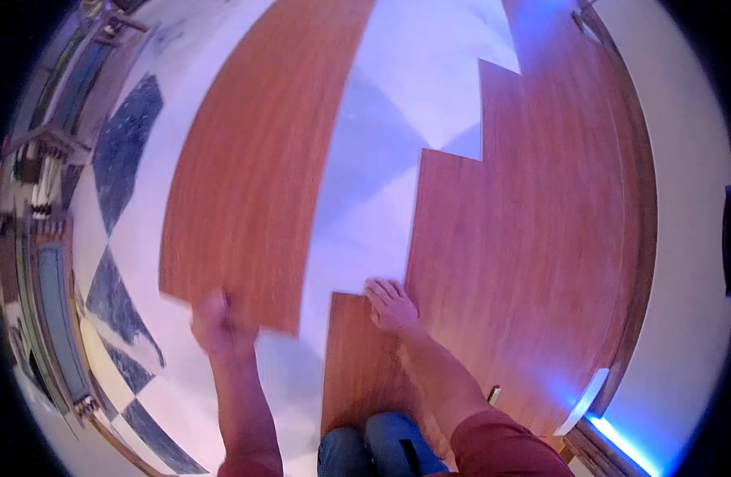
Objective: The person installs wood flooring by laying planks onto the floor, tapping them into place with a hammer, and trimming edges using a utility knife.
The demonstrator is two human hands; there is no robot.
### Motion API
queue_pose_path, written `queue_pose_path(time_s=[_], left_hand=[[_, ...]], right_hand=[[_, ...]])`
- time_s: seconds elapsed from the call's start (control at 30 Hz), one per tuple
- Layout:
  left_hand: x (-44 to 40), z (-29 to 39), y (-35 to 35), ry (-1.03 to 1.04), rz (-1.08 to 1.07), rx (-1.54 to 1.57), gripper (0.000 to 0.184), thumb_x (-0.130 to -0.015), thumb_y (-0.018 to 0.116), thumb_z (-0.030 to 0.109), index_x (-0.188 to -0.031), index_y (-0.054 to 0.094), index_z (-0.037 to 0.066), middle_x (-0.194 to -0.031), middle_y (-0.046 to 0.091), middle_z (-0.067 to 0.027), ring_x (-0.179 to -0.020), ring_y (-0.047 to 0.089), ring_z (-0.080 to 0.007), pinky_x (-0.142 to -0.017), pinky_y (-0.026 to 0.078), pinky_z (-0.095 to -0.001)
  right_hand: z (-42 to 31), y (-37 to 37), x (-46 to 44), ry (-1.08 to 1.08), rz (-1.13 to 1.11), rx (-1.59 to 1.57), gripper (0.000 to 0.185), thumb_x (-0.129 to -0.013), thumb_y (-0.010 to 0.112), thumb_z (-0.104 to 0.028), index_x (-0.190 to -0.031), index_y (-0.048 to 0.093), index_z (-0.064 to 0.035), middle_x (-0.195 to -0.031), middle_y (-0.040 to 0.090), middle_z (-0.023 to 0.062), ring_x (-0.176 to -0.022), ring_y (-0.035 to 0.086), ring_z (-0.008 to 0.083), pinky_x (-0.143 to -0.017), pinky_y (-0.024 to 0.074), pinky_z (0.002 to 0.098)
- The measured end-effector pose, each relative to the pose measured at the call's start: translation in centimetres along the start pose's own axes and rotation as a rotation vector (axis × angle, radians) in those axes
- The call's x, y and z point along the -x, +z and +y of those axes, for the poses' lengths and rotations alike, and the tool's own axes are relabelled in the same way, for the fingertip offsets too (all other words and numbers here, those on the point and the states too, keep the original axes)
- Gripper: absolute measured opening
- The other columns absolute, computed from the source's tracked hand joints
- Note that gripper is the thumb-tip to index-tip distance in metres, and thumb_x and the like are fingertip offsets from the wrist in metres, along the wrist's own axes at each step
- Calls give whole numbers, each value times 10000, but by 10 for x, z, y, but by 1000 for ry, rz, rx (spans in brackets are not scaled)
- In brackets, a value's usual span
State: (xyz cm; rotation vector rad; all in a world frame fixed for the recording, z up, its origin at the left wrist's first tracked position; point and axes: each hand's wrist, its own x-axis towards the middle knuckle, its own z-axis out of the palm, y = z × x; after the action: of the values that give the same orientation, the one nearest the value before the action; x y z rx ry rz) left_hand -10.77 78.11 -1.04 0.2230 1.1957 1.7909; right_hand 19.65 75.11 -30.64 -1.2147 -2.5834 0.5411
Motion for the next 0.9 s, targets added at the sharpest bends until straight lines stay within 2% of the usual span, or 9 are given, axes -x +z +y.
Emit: queue_pose_path(time_s=[0.03,0.13,0.33,0.4,0.5,0.63,0.7,0.8,0.9], left_hand=[[49,15,-31,20,-103,42,765,-824,751,223,-1477,434,-20,-1251,578,-190,-1205,587,-392,-1082,497,-588],[209,58,-72,-9,180,89,1092,-659,827,253,-1563,300,-62,-1496,485,-255,-1333,539,-444,-1151,452,-578],[480,158,-84,-40,118,-99,1152,-625,890,274,-1577,330,-54,-1541,509,-222,-1408,510,-403,-1215,386,-503],[539,199,-96,-265,-37,-206,819,-777,788,72,-1513,449,-52,-1462,590,-216,-1340,570,-317,-1161,445,-472],[620,146,-161,-231,6,-123,651,-856,742,51,-1455,513,-56,-1411,635,-178,-1313,587,-269,-1137,455,-444],[690,111,-224,-8,-77,295,684,-892,741,70,-1506,466,-59,-1489,586,-169,-1384,542,-281,-1168,430,-451],[768,118,-275,6,-207,-60,657,-929,735,118,-1508,475,-52,-1529,554,-169,-1400,528,-286,-1183,413,-440],[856,144,-270,151,13,-256,632,-968,712,139,-1527,461,-19,-1466,600,-150,-1329,589,-258,-1140,461,-418],[888,137,-326,444,-34,568,620,-993,687,154,-1539,446,-11,-1521,553,-164,-1347,583,-286,-1156,451,-425]], right_hand=[[-3,2,4,2,-7,49,534,-868,671,-289,-1355,659,-69,-1535,557,101,-1471,453,290,-1238,337,511],[-10,-5,6,20,25,-17,499,-903,643,-274,-1363,660,-81,-1531,557,115,-1467,453,308,-1234,345,506],[-46,-48,7,94,-124,-22,461,-959,613,-257,-1385,646,-83,-1522,560,135,-1429,480,353,-1195,388,506],[-49,-64,14,85,-89,23,455,-968,615,-255,-1383,643,-73,-1515,566,137,-1415,493,347,-1183,401,500],[-61,-102,20,126,30,-35,446,-981,617,-253,-1380,639,-56,-1503,574,139,-1393,513,336,-1164,420,490],[-131,-156,7,177,203,-447,435,-999,621,-251,-1377,634,-35,-1488,586,142,-1365,539,323,-1140,446,477],[-194,-171,32,215,215,-773,431,-1008,623,-249,-1375,631,-24,-1481,592,143,-1350,553,316,-1127,459,471],[-252,-194,72,301,140,-1295,425,-1021,626,-247,-1372,627,-8,-1470,601,145,-1329,572,306,-1108,478,461],[-343,-219,104,225,-18,-1671,420,-1035,629,-245,-1369,623,8,-1459,610,147,-1307,592,296,-1090,497,451]])
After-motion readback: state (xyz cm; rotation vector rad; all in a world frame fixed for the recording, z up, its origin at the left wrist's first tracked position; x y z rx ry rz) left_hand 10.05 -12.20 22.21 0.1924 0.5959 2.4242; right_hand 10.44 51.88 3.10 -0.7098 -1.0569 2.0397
